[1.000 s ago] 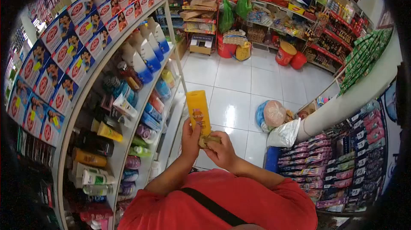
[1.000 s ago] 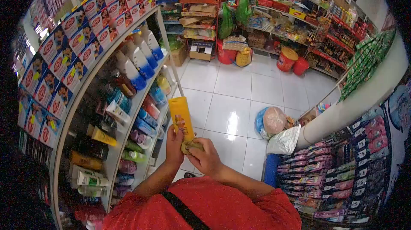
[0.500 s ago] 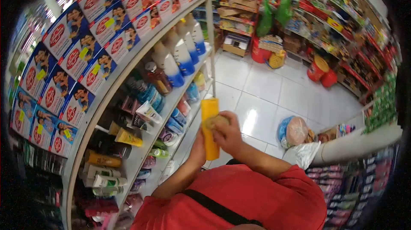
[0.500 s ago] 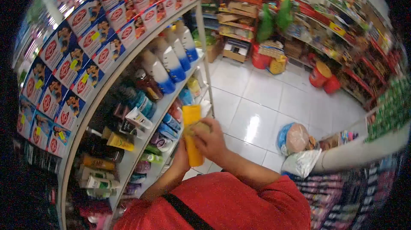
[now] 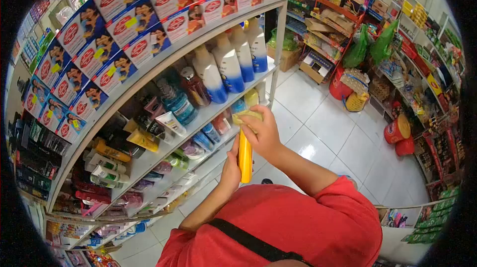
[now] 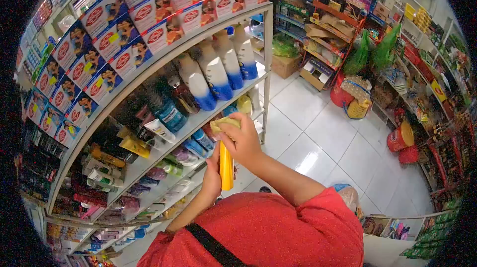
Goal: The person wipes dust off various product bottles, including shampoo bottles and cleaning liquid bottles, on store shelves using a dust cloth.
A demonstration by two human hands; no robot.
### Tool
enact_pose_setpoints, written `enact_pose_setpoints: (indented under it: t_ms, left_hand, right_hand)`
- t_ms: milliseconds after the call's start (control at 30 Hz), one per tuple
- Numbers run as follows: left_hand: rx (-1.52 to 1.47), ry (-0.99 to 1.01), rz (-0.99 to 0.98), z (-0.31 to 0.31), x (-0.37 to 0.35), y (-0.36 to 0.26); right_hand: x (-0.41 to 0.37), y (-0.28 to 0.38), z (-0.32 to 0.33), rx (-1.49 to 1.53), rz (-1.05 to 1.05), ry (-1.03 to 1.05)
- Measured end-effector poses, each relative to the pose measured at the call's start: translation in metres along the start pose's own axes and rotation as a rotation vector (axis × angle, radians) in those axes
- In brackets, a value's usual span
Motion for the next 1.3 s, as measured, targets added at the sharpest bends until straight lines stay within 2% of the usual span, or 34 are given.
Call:
enact_pose_setpoints:
  t_ms: [67,167,233,300,333,500,533,633,667,767,800,867,900,967,1000,1067,1100,1133,1233,1300]
  left_hand:
    - [-0.037,0.010,-0.067,0.002,0.008,0.014]
    - [-0.074,-0.289,-0.257,-0.010,0.021,-0.004]
    - [-0.120,-0.291,-0.377,-0.012,0.022,-0.023]
    - [-0.237,-0.299,-0.459,-0.014,0.021,-0.023]
    - [-0.200,-0.290,-0.408,-0.018,0.022,-0.022]
    - [0.034,-0.149,-0.064,-0.055,0.003,-0.022]
    - [-0.001,-0.117,-0.049,-0.053,0.004,-0.011]
    - [0.223,-0.010,-0.137,-0.043,0.003,0.003]
    - [0.242,-0.012,-0.142,-0.040,0.004,0.003]
    - [0.574,0.076,-0.340,-0.029,0.009,-0.013]
    - [0.654,0.062,-0.361,-0.033,0.010,-0.021]
    - [0.733,-0.135,-0.483,-0.043,0.015,-0.016]
    - [0.779,-0.243,-0.525,-0.049,0.014,-0.010]
    - [0.423,-0.405,-0.603,-0.060,0.014,0.000]
    - [0.280,-0.466,-0.674,-0.070,0.013,-0.008]
    - [0.108,-0.550,-0.830,-0.068,0.011,-0.016]
    - [0.191,-0.591,-0.839,-0.066,0.009,-0.018]
    - [0.272,-0.626,-0.845,-0.064,0.008,-0.020]
    - [0.554,-0.656,-0.861,-0.062,0.003,-0.020]
    - [0.748,-0.644,-0.864,-0.061,0.001,-0.019]
  right_hand:
    - [-0.010,-0.001,0.005,0.015,0.069,0.082]
    - [-0.034,0.005,0.000,0.195,0.179,0.242]
    - [-0.043,0.011,0.001,0.345,0.214,0.330]
    - [-0.034,0.008,0.008,0.354,0.250,0.330]
    - [-0.029,0.006,0.012,0.362,0.263,0.331]
    - [0.013,-0.025,0.034,0.258,0.060,-0.172]
    - [0.017,-0.033,0.041,0.254,0.012,-0.275]
    - [0.010,-0.056,0.048,0.688,-0.164,-0.123]
    - [0.005,-0.057,0.049,0.809,-0.267,-0.008]
    - [-0.016,-0.068,0.032,1.043,-0.499,-0.022]
    - [-0.018,-0.062,0.031,1.119,-0.575,-0.092]
    - [-0.019,-0.039,0.031,1.272,-0.747,-0.214]
    - [-0.022,-0.030,0.034,1.105,-0.533,-0.101]
    - [-0.031,-0.013,0.042,0.792,-0.092,0.105]
    - [-0.036,-0.009,0.046,0.677,-0.063,0.218]
    - [-0.046,-0.012,0.037,0.727,-0.125,0.342]
    - [-0.052,-0.013,0.031,0.745,-0.151,0.402]
    - [-0.064,-0.013,0.026,0.979,-0.511,0.516]
    - [-0.062,-0.006,0.026,1.220,-0.656,0.512]
    - [-0.059,-0.010,0.024,1.243,-0.795,0.590]
Point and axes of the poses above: each hand's wrist, its own x-axis towards the middle knuckle, its own z-axis out of the back of the hand, y = z × x, the point moved 1 cm from there along x, towards the middle knuckle, and after that the axes turned 3 degrees about y, right-handed, at the moved point
